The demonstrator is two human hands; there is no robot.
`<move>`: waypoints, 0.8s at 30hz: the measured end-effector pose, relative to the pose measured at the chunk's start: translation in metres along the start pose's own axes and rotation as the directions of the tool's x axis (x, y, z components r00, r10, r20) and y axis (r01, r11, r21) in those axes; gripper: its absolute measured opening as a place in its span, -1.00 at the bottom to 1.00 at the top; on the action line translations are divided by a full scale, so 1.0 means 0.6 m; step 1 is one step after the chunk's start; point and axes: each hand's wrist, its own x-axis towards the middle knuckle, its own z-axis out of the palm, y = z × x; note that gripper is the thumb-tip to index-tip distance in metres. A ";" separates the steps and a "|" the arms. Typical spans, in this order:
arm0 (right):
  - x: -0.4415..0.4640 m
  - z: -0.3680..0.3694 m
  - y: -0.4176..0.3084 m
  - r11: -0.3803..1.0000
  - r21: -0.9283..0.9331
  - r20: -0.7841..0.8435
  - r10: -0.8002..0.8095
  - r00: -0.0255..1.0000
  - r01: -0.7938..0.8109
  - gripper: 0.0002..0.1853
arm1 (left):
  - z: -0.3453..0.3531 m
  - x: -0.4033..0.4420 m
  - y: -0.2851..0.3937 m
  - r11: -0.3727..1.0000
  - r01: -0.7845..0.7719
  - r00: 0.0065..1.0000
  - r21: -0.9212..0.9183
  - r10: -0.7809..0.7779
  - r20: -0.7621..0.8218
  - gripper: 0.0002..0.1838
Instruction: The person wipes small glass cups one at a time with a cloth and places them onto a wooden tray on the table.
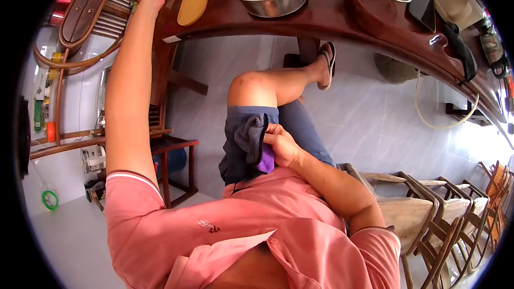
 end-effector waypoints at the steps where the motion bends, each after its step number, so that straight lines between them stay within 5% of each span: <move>1: 0.000 0.001 -0.003 1.000 0.013 -0.004 0.003 1.000 -0.003 -0.83 | 0.017 -0.032 0.010 0.996 -0.043 0.998 -0.077 0.046 0.039 -0.63; 3: 0.001 -0.004 -0.005 0.999 0.048 0.027 0.007 1.000 -0.008 -0.84 | 0.019 0.067 -0.027 0.985 0.078 0.990 0.151 -0.058 -0.129 -0.63; 9: -0.004 -0.006 -0.017 0.993 0.120 0.095 -0.002 0.995 -0.010 -0.83 | 0.020 0.119 -0.069 0.980 0.115 0.982 0.164 -0.087 -0.169 -0.64; 11: -0.006 -0.014 -0.019 0.988 0.150 0.116 -0.038 0.993 0.020 -0.82 | 0.035 0.064 -0.071 0.999 -0.048 0.988 0.013 0.050 -0.144 -0.65; 16: -0.031 0.007 -0.055 0.974 0.203 0.076 -0.120 0.990 0.102 -0.77 | 0.066 0.092 -0.062 0.973 0.173 0.937 0.150 -0.116 -0.331 -0.68; 21: -0.071 0.010 -0.084 0.913 0.362 0.026 -0.210 0.977 0.186 -0.56 | 0.064 0.073 -0.067 0.938 0.121 0.961 0.324 -0.029 -0.275 -0.71; 23: -0.067 -0.010 -0.082 0.903 0.347 0.201 -0.335 0.920 0.253 -0.56 | 0.076 0.009 -0.032 0.950 0.157 0.981 0.271 -0.119 -0.154 -0.73; 24: -0.077 -0.008 -0.089 0.909 0.341 0.031 -0.265 0.964 0.239 -0.52 | 0.073 0.002 -0.025 0.952 0.116 0.991 0.283 -0.090 -0.103 -0.74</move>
